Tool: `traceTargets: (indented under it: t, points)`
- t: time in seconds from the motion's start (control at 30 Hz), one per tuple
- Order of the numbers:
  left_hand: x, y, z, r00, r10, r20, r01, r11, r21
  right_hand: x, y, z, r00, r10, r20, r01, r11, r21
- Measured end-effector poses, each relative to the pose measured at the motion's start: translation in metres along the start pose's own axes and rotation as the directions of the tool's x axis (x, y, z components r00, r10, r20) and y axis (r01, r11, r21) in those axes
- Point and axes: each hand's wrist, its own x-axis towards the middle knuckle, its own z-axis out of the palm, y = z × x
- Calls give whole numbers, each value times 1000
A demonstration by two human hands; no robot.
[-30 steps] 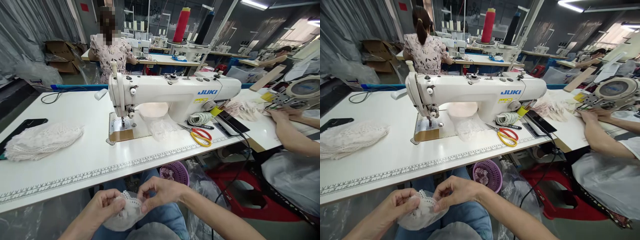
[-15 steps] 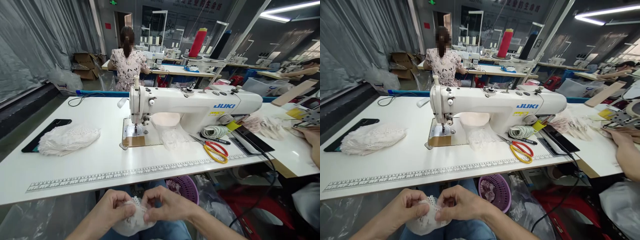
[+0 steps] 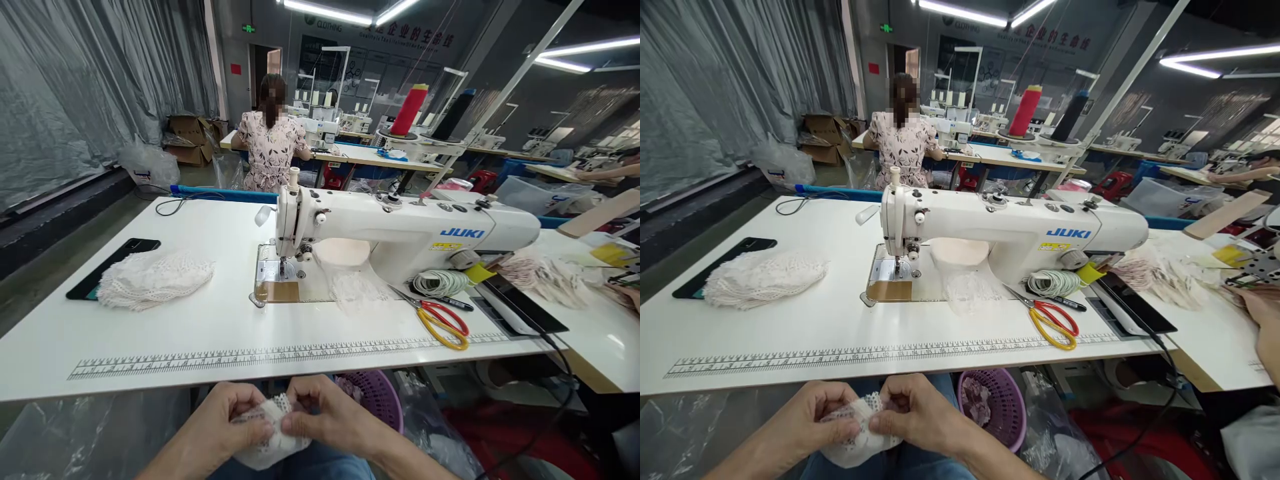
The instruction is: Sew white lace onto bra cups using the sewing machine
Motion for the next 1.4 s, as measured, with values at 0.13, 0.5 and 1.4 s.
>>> traceTargets:
  t: [0.13, 0.5, 1.4]
  points:
    - [0, 4, 0, 1000, 29, 0, -29, 999, -13, 2, -4, 2, 1000, 1, -8, -2, 1000, -23]
    - [-2, 27, -12, 995, 95, -13, -91, 974, 206, 14, -27, 3, 999, -46, 24, 47, 998, -49]
    - [174, 128, -84, 977, 167, 130, -198, 501, 842, 108, -37, -115, 647, -676, 353, 355, -143, -924]
